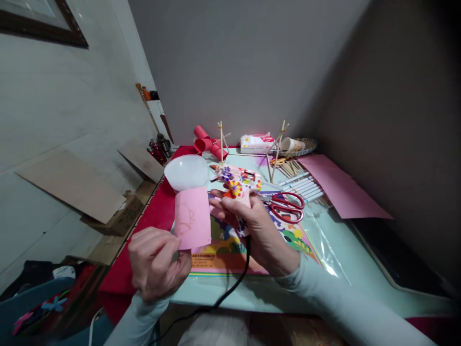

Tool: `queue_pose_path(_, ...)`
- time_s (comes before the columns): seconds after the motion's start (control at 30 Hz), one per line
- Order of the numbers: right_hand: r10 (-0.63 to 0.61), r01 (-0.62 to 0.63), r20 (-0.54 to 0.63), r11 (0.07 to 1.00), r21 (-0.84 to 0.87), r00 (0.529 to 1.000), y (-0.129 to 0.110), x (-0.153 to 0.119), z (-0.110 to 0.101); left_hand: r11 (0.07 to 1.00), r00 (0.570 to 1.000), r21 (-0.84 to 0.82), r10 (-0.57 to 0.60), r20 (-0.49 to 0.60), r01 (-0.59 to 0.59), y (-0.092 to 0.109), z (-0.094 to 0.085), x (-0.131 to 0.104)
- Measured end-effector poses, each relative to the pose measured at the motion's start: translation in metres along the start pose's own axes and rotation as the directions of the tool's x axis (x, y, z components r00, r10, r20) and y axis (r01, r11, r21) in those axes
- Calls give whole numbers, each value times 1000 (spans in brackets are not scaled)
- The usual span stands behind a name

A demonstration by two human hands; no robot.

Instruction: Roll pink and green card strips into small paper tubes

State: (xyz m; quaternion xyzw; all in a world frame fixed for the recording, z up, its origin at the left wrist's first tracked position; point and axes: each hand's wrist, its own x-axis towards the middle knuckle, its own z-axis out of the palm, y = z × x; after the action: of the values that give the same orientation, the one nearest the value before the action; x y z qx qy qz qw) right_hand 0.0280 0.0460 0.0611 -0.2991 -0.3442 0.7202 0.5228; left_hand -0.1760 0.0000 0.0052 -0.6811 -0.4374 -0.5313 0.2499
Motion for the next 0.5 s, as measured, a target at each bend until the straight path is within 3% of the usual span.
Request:
queue_pose_path(0.13,-30,38,75,994,-106,997,4,-1,7,974,974,28,225,33,-226,9,-5,-4)
queue_pose_path(0.23,-44,57,79,985,-161,996,2,-2,7,948,948,31,314,47,-316,12,-10,-2)
queue_pose_path(0.4,1,15,84,980,-199,996,-1,-3,3,923,914,3,380,142,-385,20,-17,-4)
queue_pose_path(0.5,-2,27,125,980,-198,992,-5,-2,2,950,910,-83,313,273,-302,27,-28,-1)
